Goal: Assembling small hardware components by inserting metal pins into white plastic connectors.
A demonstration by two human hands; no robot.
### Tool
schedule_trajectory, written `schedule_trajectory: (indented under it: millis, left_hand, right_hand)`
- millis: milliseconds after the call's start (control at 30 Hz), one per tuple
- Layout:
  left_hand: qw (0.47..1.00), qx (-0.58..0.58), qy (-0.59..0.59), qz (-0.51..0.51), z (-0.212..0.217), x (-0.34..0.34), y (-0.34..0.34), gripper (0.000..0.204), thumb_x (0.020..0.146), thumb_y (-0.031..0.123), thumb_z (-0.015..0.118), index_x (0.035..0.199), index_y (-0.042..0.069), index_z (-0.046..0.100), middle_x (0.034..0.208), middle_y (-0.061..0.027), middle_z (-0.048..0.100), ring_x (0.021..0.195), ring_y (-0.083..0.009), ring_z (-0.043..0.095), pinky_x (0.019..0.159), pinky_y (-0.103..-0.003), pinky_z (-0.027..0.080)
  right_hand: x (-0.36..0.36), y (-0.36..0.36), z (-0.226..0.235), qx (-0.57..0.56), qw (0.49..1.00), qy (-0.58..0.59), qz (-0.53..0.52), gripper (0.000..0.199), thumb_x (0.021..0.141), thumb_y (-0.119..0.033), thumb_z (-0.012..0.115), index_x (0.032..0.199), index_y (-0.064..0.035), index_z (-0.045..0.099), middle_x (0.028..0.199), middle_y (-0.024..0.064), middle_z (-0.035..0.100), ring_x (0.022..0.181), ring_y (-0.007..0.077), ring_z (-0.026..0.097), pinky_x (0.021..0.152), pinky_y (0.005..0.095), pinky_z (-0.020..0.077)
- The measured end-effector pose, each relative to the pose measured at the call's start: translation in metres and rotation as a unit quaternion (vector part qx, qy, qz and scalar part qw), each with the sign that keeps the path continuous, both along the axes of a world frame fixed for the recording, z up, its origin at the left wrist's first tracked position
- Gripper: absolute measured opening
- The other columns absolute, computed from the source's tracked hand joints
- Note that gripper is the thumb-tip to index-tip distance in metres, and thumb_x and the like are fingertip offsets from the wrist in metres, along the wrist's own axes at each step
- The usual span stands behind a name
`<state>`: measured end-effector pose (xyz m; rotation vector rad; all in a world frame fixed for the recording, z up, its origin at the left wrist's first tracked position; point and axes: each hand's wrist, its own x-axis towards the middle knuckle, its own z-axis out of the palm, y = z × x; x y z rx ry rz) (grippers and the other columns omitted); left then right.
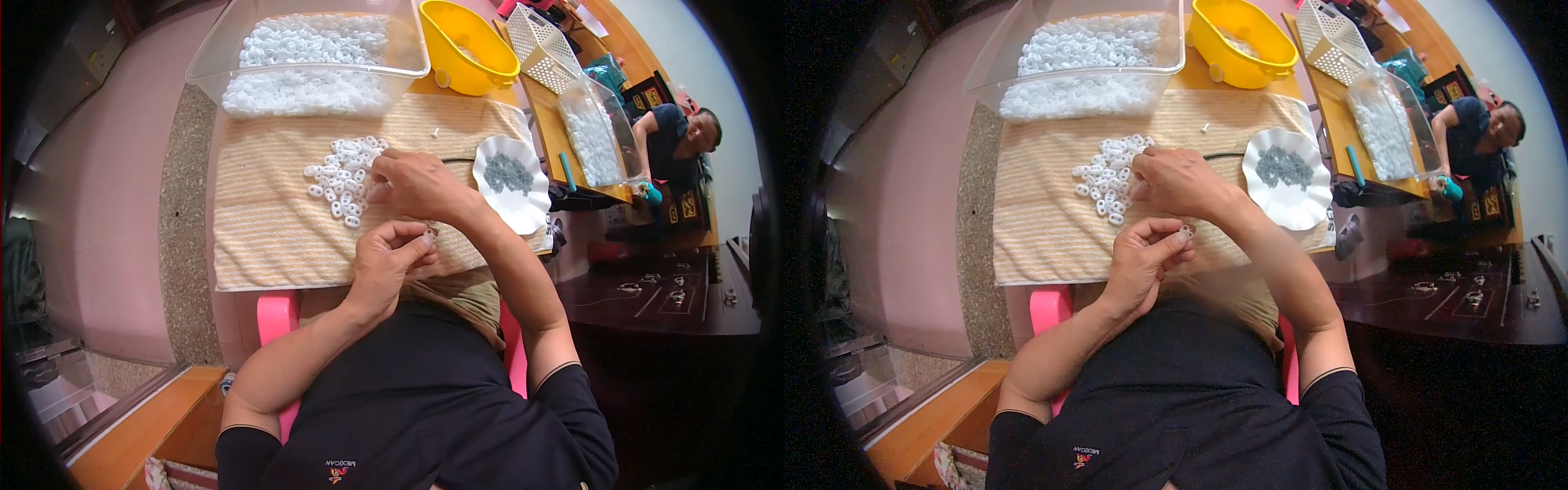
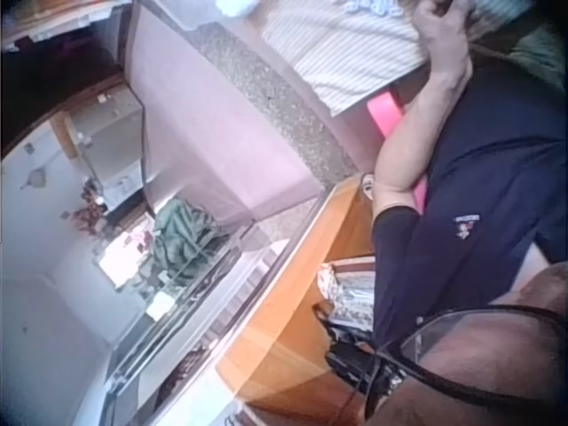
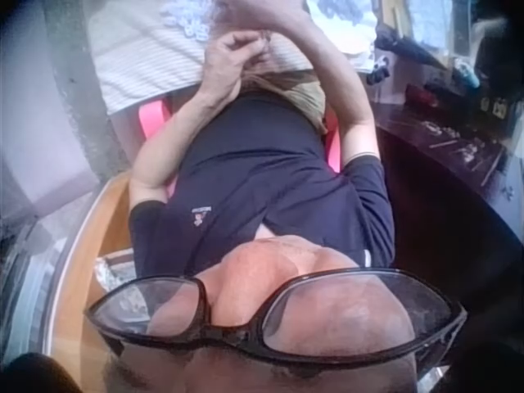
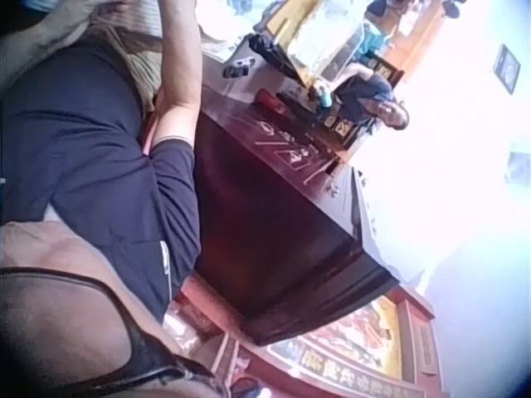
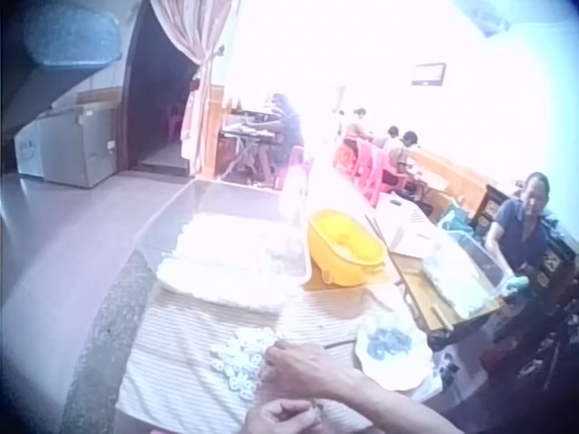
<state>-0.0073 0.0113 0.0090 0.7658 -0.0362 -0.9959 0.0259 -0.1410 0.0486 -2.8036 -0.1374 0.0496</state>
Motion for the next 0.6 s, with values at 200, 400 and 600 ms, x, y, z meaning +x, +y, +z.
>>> schedule_trajectory:
  millis: [200,400,600]
  left_hand:
    - [1.000,-0.001,0.004,0.008,0.000,0.000,-0.001,0.013,0.086,0.002,0.065,0.098,0.001,0.062,0.088,-0.0065,0.065,0.076,-0.0127,0.064,0.070,-0.025,0.056]
    - [1.000,0.002,0.003,0.009,0.001,0.000,-0.001,0.014,0.085,0.001,0.065,0.098,0.001,0.062,0.087,-0.0067,0.066,0.076,-0.0127,0.064,0.070,-0.025,0.056]
    - [1.000,-0.002,-0.002,0.017,0.002,0.001,0.000,0.013,0.086,0.001,0.064,0.098,0.000,0.062,0.088,-0.0064,0.066,0.077,-0.0127,0.064,0.070,-0.025,0.056]
  right_hand:
    - [-0.005,-0.008,-0.005,0.045,0.999,0.005,0.004,0.017,0.079,-0.017,0.066,0.086,-0.0020,0.064,0.084,0.0144,0.063,0.081,0.0343,0.061,0.072,0.0415,0.0475]
    - [-0.025,-0.018,-0.010,0.139,0.985,-0.105,-0.009,0.017,0.079,-0.008,0.068,0.094,-0.0016,0.067,0.079,0.0109,0.062,0.069,0.0241,0.061,0.063,0.0336,0.0483]
    - [-0.055,-0.025,0.005,0.234,0.964,-0.105,-0.076,0.014,0.081,-0.004,0.068,0.094,0.0005,0.066,0.075,0.0082,0.060,0.066,0.0124,0.056,0.060,0.0257,0.0452]
